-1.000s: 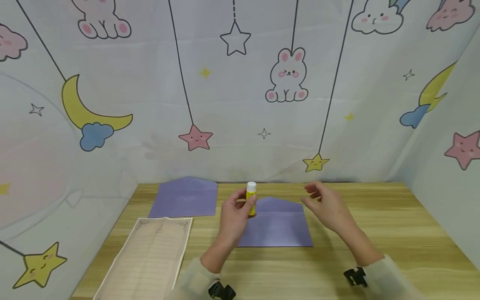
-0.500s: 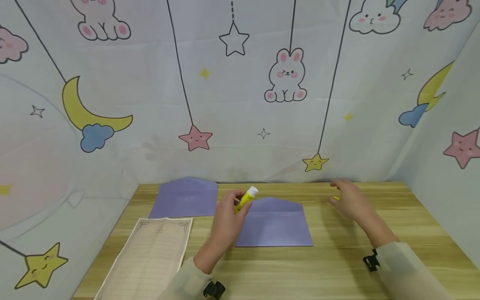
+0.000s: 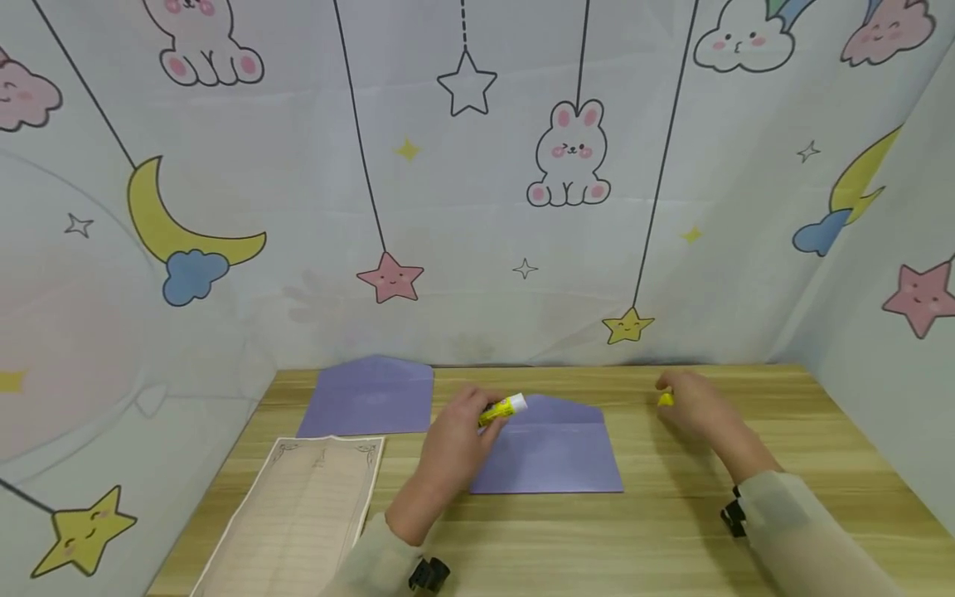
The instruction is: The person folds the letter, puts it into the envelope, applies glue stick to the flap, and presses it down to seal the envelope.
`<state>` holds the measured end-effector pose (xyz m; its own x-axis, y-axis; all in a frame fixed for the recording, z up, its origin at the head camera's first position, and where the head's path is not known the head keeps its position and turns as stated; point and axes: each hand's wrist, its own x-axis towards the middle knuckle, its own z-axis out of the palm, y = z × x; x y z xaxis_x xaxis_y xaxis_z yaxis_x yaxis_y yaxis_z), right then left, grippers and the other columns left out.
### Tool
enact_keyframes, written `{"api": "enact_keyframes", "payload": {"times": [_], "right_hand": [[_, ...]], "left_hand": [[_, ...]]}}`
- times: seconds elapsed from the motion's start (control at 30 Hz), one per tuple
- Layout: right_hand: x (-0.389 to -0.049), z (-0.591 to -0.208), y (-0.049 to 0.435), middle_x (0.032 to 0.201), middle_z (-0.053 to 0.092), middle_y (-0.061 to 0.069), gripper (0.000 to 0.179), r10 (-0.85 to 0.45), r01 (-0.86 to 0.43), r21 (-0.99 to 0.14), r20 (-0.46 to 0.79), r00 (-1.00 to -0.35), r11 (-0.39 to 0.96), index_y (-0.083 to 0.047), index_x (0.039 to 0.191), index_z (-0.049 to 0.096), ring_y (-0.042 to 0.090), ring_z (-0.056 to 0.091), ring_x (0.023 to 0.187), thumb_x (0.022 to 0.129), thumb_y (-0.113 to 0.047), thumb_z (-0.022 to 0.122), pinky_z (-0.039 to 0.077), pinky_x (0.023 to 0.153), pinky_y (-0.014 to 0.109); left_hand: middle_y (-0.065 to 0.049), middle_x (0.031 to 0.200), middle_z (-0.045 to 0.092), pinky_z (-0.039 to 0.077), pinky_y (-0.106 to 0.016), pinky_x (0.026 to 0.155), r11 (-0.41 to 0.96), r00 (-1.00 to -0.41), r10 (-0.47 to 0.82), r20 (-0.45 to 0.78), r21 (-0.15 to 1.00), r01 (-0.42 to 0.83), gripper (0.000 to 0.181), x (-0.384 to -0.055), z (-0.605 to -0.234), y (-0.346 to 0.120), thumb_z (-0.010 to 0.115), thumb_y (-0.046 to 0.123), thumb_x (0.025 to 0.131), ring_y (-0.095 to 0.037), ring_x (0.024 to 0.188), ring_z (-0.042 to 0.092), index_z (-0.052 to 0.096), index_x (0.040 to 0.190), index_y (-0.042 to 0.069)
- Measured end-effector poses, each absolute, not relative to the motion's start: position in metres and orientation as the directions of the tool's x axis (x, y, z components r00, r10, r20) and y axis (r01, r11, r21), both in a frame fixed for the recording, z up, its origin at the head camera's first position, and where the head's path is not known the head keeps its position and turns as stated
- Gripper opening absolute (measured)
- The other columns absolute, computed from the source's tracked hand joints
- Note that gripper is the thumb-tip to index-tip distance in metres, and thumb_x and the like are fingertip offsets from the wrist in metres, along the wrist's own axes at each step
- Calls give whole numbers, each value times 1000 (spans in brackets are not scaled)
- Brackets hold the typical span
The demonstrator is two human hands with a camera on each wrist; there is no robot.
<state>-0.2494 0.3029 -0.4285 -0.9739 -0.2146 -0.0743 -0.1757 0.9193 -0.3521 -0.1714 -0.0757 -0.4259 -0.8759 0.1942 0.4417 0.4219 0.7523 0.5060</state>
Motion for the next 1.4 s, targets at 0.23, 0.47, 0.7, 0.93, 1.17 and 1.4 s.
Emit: {"api": "enact_keyframes", "payload": {"times": [0.23, 0.47, 0.7, 0.93, 1.17, 1.4], "right_hand": [[-247, -429, 299, 122, 66, 32, 31, -205, -158, -373, -88, -975, 914, 14, 124, 65, 49, 63, 111, 97, -1, 71, 55, 90, 60], [-240, -421, 285, 122, 67, 28, 35, -196, -165, -424, -31, -980, 891, 12, 130, 64, 44, 64, 110, 102, -9, 70, 55, 91, 57], [-222, -407, 252, 123, 70, 21, 36, -214, -210, -561, 59, -975, 801, 7, 130, 65, 36, 69, 106, 102, -13, 73, 60, 85, 47], [-207, -400, 220, 116, 73, 11, 33, -261, -282, -680, 136, -956, 677, 1, 128, 69, 28, 71, 102, 100, -15, 76, 62, 82, 40], [-200, -405, 193, 114, 74, 6, 33, -280, -282, -798, 148, -949, 533, -3, 127, 71, 22, 71, 101, 98, -16, 79, 61, 83, 33], [-195, -415, 181, 115, 72, 9, 33, -304, -276, -857, 149, -941, 435, 0, 128, 69, 24, 71, 103, 98, -11, 79, 60, 84, 28]], "left_hand": [[1, 110, 68, 60, -36, 79, 768, -882, 227, 412, 482, 423, 27, -171, -432, -74, 86, 15, 92, -18, 95, 68, 76, 117, 13], [1, 112, 68, 60, -36, 80, 772, -877, 234, 420, 468, 430, 28, -172, -434, -75, 86, 16, 93, -18, 96, 69, 76, 118, 12], [2, 109, 67, 60, -36, 79, 770, -870, 239, 431, 462, 440, 29, -173, -434, -76, 87, 16, 92, -17, 94, 68, 77, 118, 13], [1, 108, 68, 60, -36, 78, 774, -861, 254, 441, 441, 454, 29, -173, -437, -76, 87, 16, 91, -18, 94, 69, 77, 118, 11], [1, 109, 68, 60, -36, 78, 783, -860, 264, 438, 423, 456, 28, -174, -436, -77, 86, 16, 92, -17, 92, 69, 77, 118, 12], [0, 109, 69, 60, -34, 78, 788, -852, 289, 436, 397, 470, 28, -174, -436, -75, 87, 17, 92, -17, 93, 69, 77, 118, 11]]}}
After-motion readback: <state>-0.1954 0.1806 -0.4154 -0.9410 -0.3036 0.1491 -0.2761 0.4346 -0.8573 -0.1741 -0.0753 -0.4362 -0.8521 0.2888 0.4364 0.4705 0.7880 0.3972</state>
